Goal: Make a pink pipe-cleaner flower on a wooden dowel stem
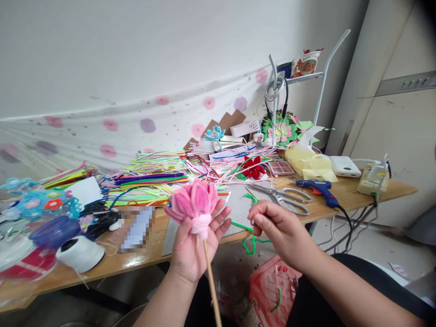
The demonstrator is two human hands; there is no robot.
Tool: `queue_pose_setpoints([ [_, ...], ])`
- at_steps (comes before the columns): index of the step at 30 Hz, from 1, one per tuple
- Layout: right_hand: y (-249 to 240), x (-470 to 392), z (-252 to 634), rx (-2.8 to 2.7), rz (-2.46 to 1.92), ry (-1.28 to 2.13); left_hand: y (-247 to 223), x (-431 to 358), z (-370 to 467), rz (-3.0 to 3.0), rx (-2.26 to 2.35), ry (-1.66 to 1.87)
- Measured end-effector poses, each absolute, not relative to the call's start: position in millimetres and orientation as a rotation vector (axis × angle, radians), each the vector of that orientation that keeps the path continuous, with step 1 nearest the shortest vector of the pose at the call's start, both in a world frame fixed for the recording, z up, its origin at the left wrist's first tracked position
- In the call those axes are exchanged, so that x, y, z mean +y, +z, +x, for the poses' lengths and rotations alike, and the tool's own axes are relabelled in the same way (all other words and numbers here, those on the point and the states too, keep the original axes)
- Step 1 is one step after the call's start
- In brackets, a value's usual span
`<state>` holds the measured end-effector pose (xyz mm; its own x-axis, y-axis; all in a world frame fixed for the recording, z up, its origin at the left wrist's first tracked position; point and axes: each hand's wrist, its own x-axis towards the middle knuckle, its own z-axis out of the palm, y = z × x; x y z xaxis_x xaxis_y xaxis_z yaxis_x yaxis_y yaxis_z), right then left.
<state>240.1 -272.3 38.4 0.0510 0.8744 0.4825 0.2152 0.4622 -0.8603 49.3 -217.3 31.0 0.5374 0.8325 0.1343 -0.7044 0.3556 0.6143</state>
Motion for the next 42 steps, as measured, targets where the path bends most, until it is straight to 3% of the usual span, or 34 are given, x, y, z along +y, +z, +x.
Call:
queue_pose_setpoints([
  [4, 22.3, -279.5, 244.5, -1.790, -0.985, 0.489, 40.5, -213.4, 46.5, 0.742, 0.379, 1.161],
  [8, 8.3, -278.5, 250.1, -1.794, -1.189, 0.548, 48.9, -211.1, 42.1, 0.843, 0.394, 1.245],
  [13, 3.3, -272.4, 239.5, -1.611, -1.310, 0.835, 50.9, -216.1, 42.7, 0.886, 0.388, 1.345],
  [22, -18.8, -267.9, 159.8, -1.200, -0.916, 1.406, 55.8, -228.8, 53.6, 0.902, 0.331, 1.402],
  [28, -5.7, -261.7, 157.5, -0.886, -0.820, 1.360, 28.1, -229.2, 38.7, 0.862, 0.651, 1.611],
  [30, -4.1, -257.6, 153.9, -0.894, -0.796, 1.366, 20.7, -228.3, 35.6, 0.866, 0.797, 1.444],
  [34, -8.5, -253.3, 136.5, -0.971, -0.757, 1.393, 28.6, -222.9, 30.9, 0.933, 0.765, 1.205],
  [42, -30.8, -251.7, 118.2, -1.223, -0.898, 1.405, 33.6, -215.8, 10.7, 0.819, 0.758, 1.375],
])
